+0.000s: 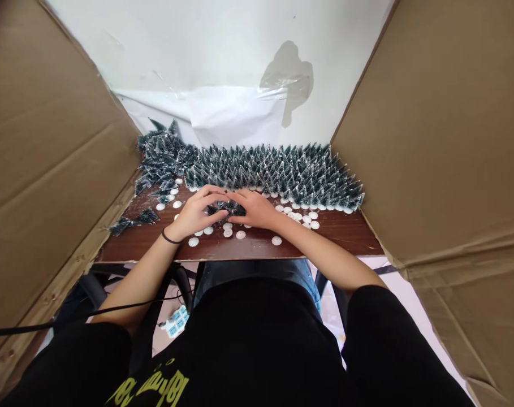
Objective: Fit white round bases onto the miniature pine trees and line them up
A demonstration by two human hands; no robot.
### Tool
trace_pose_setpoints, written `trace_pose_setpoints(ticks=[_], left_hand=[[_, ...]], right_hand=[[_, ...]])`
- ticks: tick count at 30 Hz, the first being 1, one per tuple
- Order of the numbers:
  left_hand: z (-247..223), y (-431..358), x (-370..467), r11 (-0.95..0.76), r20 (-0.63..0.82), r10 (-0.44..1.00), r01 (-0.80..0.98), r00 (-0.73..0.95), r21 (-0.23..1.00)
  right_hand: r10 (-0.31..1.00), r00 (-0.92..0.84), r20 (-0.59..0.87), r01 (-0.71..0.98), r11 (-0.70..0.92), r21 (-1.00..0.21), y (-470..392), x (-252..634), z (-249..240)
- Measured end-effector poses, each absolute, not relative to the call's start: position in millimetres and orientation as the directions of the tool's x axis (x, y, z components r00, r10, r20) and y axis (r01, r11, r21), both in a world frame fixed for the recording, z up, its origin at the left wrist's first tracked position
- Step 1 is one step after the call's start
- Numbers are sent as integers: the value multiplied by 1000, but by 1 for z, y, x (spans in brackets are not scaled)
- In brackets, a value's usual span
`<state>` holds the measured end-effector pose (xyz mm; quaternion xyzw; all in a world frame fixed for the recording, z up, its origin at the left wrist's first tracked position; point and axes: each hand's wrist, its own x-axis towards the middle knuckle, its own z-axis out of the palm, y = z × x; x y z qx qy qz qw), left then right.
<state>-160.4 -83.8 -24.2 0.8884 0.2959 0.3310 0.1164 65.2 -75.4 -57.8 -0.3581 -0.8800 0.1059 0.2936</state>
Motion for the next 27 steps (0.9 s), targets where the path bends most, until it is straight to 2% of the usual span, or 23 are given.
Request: trace_pose_setpoints(ticks=[5, 12, 19, 23, 27], left_hand=[[-22, -83, -163, -779, 488, 626, 458, 609, 427], [-26, -80, -165, -807, 477, 590, 484, 651, 338], [-25, -80, -166, -810, 393, 587, 514, 708, 283], [-26, -79, -168, -797, 431, 599, 556, 675, 236], [-25, -80, -170, -821, 454, 566, 518, 688, 239]], right_hand=[[715, -521, 466, 614, 693, -377, -79, 66, -55], [715, -549, 433, 631, 694, -346, -78, 72, -51], [699, -611, 370, 473, 698, -537, -83, 75, -45], [703, -565, 433, 461, 704, -541, -84, 73, -43], [723, -528, 445, 495, 688, -531, -79, 72, -50]])
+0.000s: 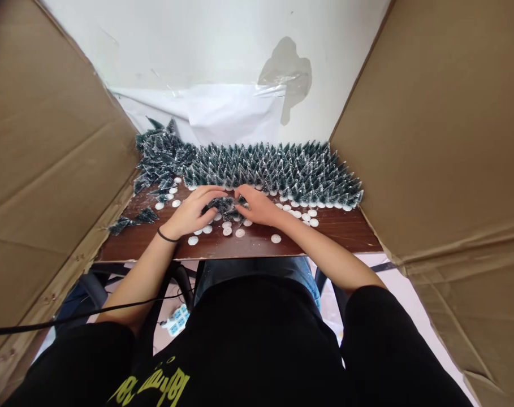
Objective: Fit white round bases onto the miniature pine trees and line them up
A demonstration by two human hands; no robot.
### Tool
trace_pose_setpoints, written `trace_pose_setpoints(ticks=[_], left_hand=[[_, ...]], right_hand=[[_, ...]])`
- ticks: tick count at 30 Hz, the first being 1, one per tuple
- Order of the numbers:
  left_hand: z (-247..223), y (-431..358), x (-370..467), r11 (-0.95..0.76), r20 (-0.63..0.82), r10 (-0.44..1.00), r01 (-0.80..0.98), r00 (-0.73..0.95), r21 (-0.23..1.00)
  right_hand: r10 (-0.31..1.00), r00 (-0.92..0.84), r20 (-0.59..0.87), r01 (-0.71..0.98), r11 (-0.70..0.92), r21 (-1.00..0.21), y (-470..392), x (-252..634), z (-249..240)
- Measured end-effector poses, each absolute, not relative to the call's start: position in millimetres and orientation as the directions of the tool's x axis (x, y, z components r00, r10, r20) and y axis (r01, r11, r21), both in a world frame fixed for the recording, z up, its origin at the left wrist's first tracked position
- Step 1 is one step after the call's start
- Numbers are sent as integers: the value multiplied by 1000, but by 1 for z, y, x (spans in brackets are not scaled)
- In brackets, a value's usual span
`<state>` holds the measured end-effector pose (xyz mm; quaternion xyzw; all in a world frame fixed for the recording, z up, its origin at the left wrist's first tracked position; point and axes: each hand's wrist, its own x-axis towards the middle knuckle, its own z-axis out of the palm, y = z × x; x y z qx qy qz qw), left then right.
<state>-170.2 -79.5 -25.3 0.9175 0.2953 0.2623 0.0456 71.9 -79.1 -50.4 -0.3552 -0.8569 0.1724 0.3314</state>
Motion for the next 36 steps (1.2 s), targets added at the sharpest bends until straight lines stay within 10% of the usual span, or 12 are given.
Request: trace_pose_setpoints(ticks=[19, 28, 36], left_hand=[[-26, -85, -168, -728, 318, 659, 685, 682, 38], [3, -104, -139, -821, 573, 539, 536, 617, 196], [-15, -86, -53, -773, 169, 619, 633, 767, -43]], right_hand=[[758, -399, 516, 676, 623, -393, -83, 107, -28], [754, -187, 629, 781, 503, -370, -75, 151, -22], [636, -183, 749, 845, 492, -211, -79, 144, -29]])
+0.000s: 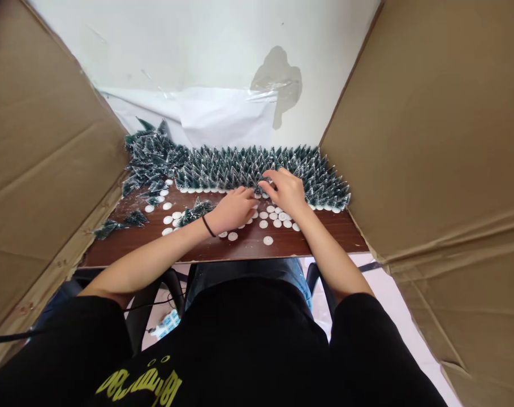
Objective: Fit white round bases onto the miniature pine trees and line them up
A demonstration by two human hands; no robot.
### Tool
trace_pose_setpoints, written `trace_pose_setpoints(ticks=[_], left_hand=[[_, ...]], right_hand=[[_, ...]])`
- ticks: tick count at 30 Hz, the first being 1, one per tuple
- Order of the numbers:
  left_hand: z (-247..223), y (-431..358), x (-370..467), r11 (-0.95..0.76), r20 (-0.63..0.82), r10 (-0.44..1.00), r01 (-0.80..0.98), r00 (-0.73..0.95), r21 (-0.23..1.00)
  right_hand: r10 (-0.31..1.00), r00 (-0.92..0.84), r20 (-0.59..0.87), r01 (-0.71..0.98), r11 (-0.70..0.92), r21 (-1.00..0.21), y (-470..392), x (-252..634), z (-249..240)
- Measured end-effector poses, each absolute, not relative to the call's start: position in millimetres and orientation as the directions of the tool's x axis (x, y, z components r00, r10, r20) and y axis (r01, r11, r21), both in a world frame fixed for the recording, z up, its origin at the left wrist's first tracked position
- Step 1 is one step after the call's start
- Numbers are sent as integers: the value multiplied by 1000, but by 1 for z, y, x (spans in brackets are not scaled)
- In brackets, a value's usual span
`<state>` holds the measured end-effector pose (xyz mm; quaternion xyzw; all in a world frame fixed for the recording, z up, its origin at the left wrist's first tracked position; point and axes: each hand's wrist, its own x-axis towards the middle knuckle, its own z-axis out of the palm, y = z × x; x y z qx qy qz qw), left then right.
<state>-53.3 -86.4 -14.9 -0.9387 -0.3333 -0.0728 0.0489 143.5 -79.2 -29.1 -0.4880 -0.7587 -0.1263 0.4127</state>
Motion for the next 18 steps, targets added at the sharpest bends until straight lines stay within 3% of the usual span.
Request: trace_pose_setpoints(ticks=[7, 11, 18], left_hand=[[-38, -88, -74, -807, 151, 569, 584, 808, -86], [-44, -82, -84, -809, 167, 568, 584, 806, -66], [-45, -69, -82, -847, 154, 529, 531, 835, 29]], right_hand=[[664, -212, 717, 816, 524, -243, -81, 133, -48], [672, -310, 672, 815, 553, -177, -84, 126, -49], [845, -353, 402, 901, 422, -97, -91, 120, -45]])
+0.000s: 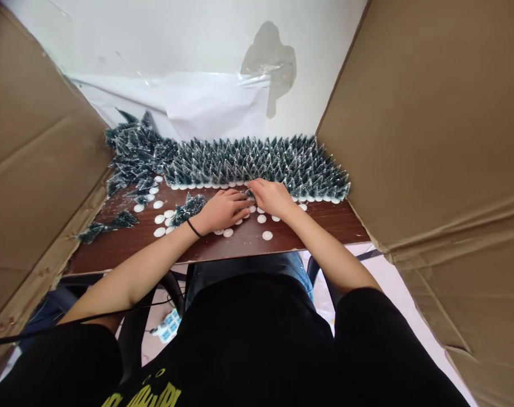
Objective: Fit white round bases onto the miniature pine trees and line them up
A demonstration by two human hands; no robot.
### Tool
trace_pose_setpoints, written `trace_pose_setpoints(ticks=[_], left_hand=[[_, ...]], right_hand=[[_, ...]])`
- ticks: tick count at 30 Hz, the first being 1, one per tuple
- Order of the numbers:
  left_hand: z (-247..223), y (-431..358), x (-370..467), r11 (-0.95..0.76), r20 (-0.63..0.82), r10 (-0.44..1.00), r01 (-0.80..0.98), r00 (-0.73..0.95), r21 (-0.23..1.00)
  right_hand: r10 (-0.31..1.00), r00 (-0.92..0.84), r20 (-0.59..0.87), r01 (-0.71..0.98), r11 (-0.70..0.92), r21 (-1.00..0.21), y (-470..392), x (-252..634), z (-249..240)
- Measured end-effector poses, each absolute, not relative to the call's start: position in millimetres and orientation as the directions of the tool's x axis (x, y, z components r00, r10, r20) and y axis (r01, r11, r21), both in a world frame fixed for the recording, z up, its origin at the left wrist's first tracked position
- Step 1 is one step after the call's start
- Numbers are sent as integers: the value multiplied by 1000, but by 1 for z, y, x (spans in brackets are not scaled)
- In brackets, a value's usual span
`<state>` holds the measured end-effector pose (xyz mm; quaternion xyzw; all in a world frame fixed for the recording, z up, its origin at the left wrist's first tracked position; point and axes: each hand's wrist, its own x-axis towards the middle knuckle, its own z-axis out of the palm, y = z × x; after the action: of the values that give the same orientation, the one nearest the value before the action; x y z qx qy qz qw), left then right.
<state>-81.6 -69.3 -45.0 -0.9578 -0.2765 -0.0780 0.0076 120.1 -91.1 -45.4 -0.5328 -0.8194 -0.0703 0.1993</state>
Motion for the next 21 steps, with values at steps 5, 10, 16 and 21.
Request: trace_pose_setpoints(ticks=[5, 10, 16, 21], left_hand=[[-44, -68, -80, -853, 158, 520, 520, 839, 44], [-43, -69, -79, -845, 134, 534, 532, 835, 55], [-44, -70, -79, -847, 150, 529, 530, 835, 37], [-43, -71, -78, -843, 134, 535, 537, 834, 22]], right_hand=[[874, -339, 348, 915, 392, -96, -90, 121, -45], [864, -341, 371, 912, 399, -91, -90, 122, -45], [873, -336, 353, 922, 381, -65, -92, 119, -42], [862, -344, 374, 919, 390, -53, -91, 120, -43]])
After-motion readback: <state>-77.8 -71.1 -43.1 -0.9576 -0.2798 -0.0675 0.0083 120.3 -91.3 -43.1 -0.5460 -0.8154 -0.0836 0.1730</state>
